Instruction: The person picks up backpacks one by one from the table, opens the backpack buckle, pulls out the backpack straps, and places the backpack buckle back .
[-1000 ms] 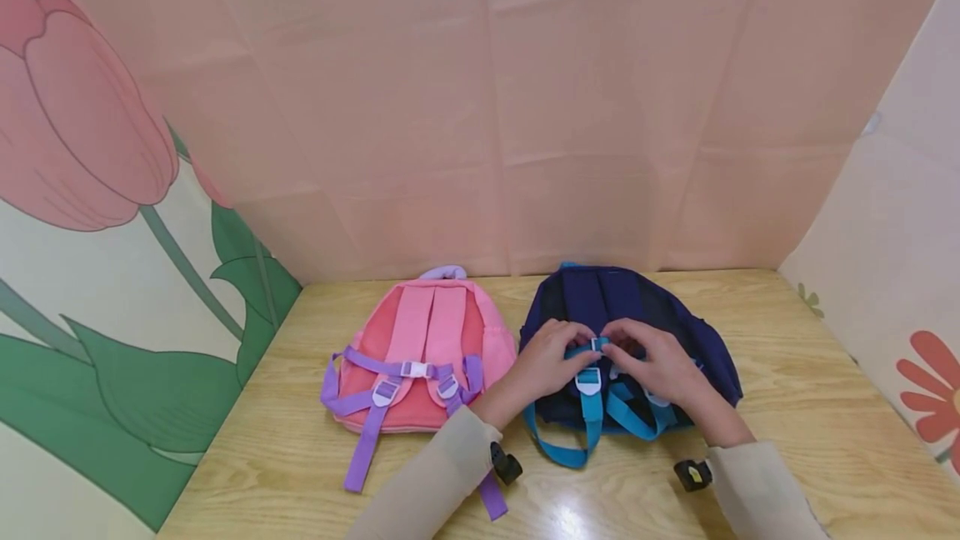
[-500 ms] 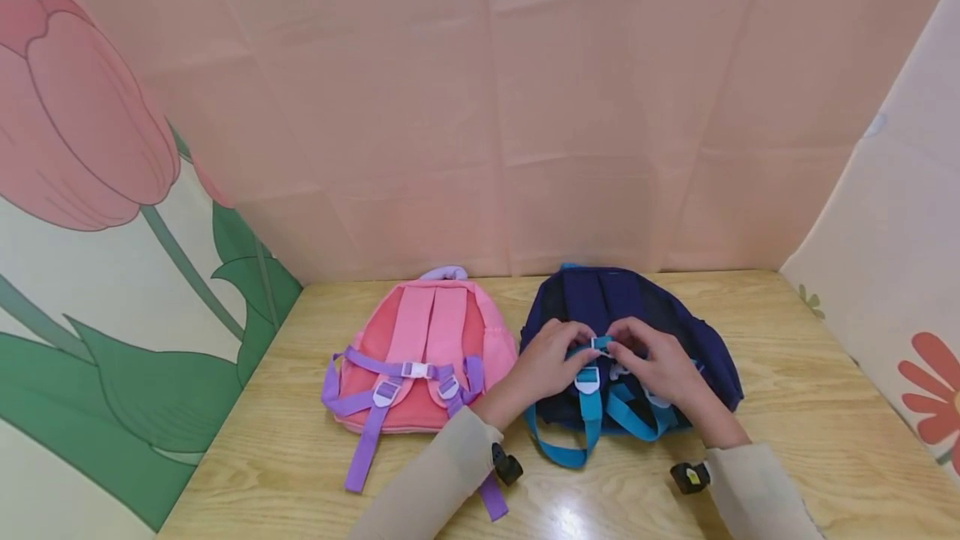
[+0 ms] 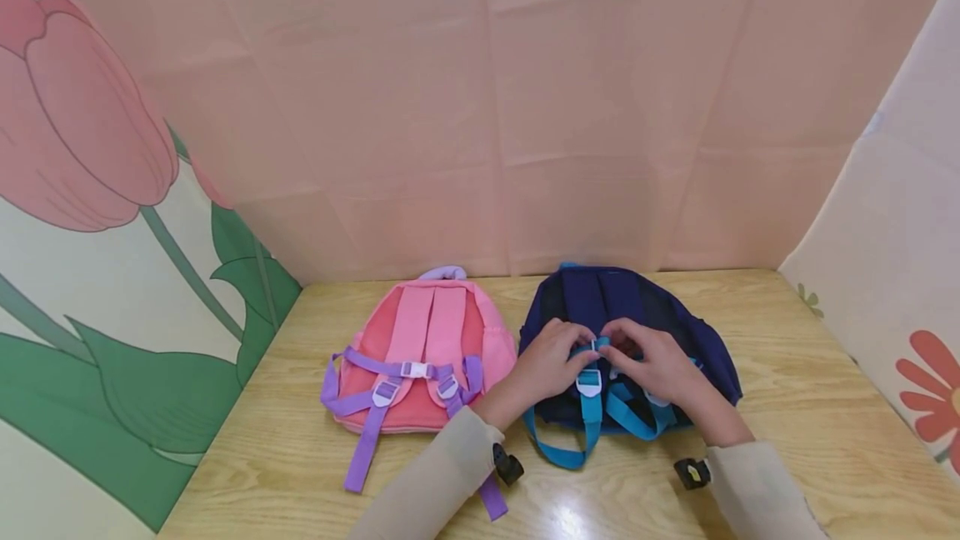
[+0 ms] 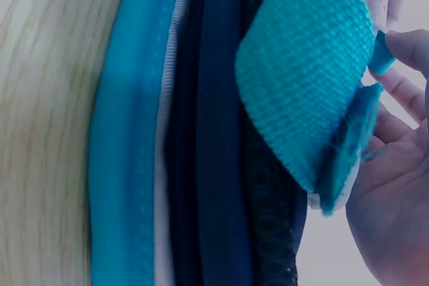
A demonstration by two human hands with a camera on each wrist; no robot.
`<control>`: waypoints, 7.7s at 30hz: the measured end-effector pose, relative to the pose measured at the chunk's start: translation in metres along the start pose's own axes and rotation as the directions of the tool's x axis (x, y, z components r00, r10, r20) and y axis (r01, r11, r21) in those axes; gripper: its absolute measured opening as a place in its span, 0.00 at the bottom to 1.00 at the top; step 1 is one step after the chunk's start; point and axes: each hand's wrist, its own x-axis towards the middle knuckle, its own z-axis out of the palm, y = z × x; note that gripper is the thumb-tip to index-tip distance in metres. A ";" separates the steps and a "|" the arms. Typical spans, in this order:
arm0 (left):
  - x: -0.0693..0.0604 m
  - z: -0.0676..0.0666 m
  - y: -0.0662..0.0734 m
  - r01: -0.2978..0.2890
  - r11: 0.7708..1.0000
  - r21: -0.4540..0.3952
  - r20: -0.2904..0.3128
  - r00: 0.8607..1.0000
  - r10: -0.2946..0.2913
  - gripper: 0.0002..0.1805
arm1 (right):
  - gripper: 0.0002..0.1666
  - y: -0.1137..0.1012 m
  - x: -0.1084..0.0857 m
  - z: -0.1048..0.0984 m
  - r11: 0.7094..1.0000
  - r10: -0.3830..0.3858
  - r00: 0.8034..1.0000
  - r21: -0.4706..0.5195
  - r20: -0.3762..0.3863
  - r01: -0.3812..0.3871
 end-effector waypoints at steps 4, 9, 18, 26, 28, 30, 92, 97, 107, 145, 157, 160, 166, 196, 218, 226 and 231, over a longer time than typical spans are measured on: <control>0.000 0.001 -0.001 0.003 1.000 -0.009 -0.005 1.000 -0.003 0.14 | 0.09 0.001 0.000 -0.001 1.000 0.003 1.000 -0.006 0.006 -0.003; 0.000 0.002 -0.002 0.006 1.000 -0.014 -0.006 1.000 -0.006 0.14 | 0.08 0.002 -0.002 0.000 0.999 0.047 0.999 0.024 -0.001 -0.047; -0.002 0.001 0.001 -0.005 1.000 0.018 -0.003 1.000 0.005 0.14 | 0.07 0.001 -0.008 0.000 0.986 0.122 0.992 0.111 0.016 -0.123; 0.001 0.001 0.002 0.007 0.998 0.063 0.011 1.000 -0.008 0.15 | 0.11 0.000 -0.002 -0.002 1.000 0.011 1.000 0.003 0.029 -0.011; 0.001 0.001 0.003 0.004 0.997 0.074 0.012 1.000 -0.005 0.14 | 0.11 0.001 -0.002 -0.001 1.000 -0.003 1.000 -0.008 0.024 0.003; 0.000 0.002 0.003 0.003 0.997 0.081 0.012 1.000 -0.004 0.14 | 0.11 0.001 -0.001 -0.001 1.000 -0.014 1.000 -0.007 0.017 0.014; -0.001 0.002 0.005 -0.002 0.995 0.100 -0.011 1.000 0.003 0.13 | 0.08 -0.005 -0.004 -0.003 1.000 0.012 0.999 0.029 0.035 -0.013; -0.002 0.001 0.005 -0.001 0.996 0.090 -0.011 1.000 0.002 0.13 | 0.08 -0.004 -0.007 -0.004 0.998 0.047 0.998 0.050 0.036 -0.049; -0.003 -0.002 0.006 0.013 0.996 0.083 -0.009 1.000 -0.012 0.14 | 0.06 0.005 -0.011 -0.003 0.989 0.058 0.997 0.131 0.042 -0.063; -0.003 -0.001 0.008 -0.015 0.995 0.102 0.010 1.000 0.014 0.14 | 0.09 -0.001 -0.005 -0.003 0.999 -0.040 0.999 -0.016 0.020 0.040; -0.002 0.000 0.004 -0.020 0.997 0.079 -0.013 1.000 0.021 0.14 | 0.12 0.001 -0.009 -0.004 0.999 -0.025 0.999 0.028 -0.022 0.025; -0.003 0.001 0.004 -0.014 0.997 0.078 -0.008 1.000 0.015 0.14 | 0.11 0.002 -0.010 -0.003 0.999 -0.020 1.000 0.032 -0.020 0.021; -0.003 0.000 0.005 -0.018 0.995 0.094 -0.001 1.000 0.018 0.14 | 0.11 -0.001 -0.008 -0.004 0.999 -0.040 0.999 0.014 -0.010 0.040; -0.003 -0.003 0.005 -0.020 0.995 0.097 -0.010 1.000 0.021 0.14 | 0.11 -0.003 -0.004 -0.004 1.000 -0.031 1.000 -0.001 -0.002 0.031; -0.004 -0.003 0.007 0.003 0.998 0.064 -0.006 1.000 -0.003 0.15 | 0.09 0.003 -0.010 -0.003 0.998 0.045 0.999 0.049 -0.028 -0.044; -0.004 -0.001 0.006 -0.013 0.994 0.106 -0.010 1.000 0.015 0.13 | 0.12 -0.003 -0.004 -0.002 0.999 -0.044 0.999 -0.027 -0.001 0.044; -0.004 0.000 0.005 -0.017 0.995 0.095 -0.015 1.000 0.018 0.14 | 0.11 -0.002 -0.005 -0.002 1.000 -0.020 1.000 -0.014 -0.004 0.020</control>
